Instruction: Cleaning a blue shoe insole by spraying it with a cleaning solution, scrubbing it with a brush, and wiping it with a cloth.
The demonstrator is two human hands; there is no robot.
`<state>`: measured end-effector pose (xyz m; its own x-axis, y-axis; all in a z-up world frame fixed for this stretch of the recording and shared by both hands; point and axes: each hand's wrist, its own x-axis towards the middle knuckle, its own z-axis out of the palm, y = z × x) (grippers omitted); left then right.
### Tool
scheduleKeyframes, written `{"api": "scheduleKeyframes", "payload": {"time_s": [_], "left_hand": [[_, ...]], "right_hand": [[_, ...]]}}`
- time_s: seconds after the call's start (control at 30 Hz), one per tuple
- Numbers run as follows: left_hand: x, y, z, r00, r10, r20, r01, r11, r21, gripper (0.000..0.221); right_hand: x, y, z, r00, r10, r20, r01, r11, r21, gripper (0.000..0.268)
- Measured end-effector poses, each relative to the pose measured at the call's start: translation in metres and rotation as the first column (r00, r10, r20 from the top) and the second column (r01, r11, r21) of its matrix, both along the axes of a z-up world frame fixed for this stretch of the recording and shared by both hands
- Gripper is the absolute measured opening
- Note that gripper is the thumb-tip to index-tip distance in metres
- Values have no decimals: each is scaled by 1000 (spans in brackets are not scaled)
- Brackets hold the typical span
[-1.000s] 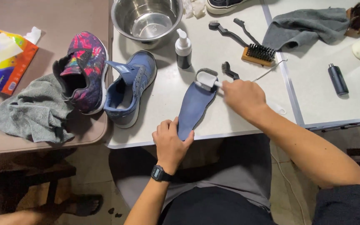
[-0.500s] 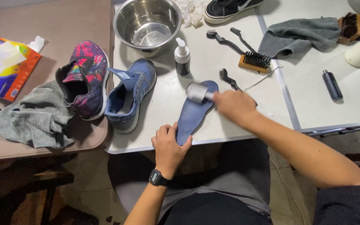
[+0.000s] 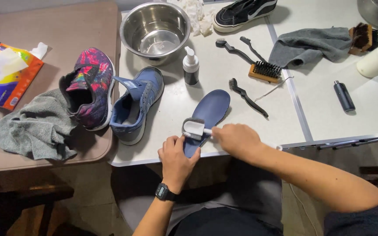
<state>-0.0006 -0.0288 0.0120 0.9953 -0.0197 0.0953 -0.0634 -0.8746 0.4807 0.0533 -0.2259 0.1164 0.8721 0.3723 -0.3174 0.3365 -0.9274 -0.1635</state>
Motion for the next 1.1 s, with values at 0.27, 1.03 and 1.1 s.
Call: {"api": "scheduleKeyframes", "payload": {"time_s": [0.27, 1.03, 1.1], "left_hand": [[0, 0, 1, 1000, -1, 10, 1, 1000, -2, 66], [-2, 2, -3, 1000, -8, 1, 8, 1000, -11, 66], [0, 2, -2, 1000, -8, -4, 8, 1000, -20, 65]], "right_hand": [[2, -20, 3, 994, -32, 102, 40, 996, -83, 31], [27, -29, 16, 979, -171, -106, 181, 980, 84, 39], [53, -52, -6, 964, -230, 132, 235, 972, -24, 38]]}}
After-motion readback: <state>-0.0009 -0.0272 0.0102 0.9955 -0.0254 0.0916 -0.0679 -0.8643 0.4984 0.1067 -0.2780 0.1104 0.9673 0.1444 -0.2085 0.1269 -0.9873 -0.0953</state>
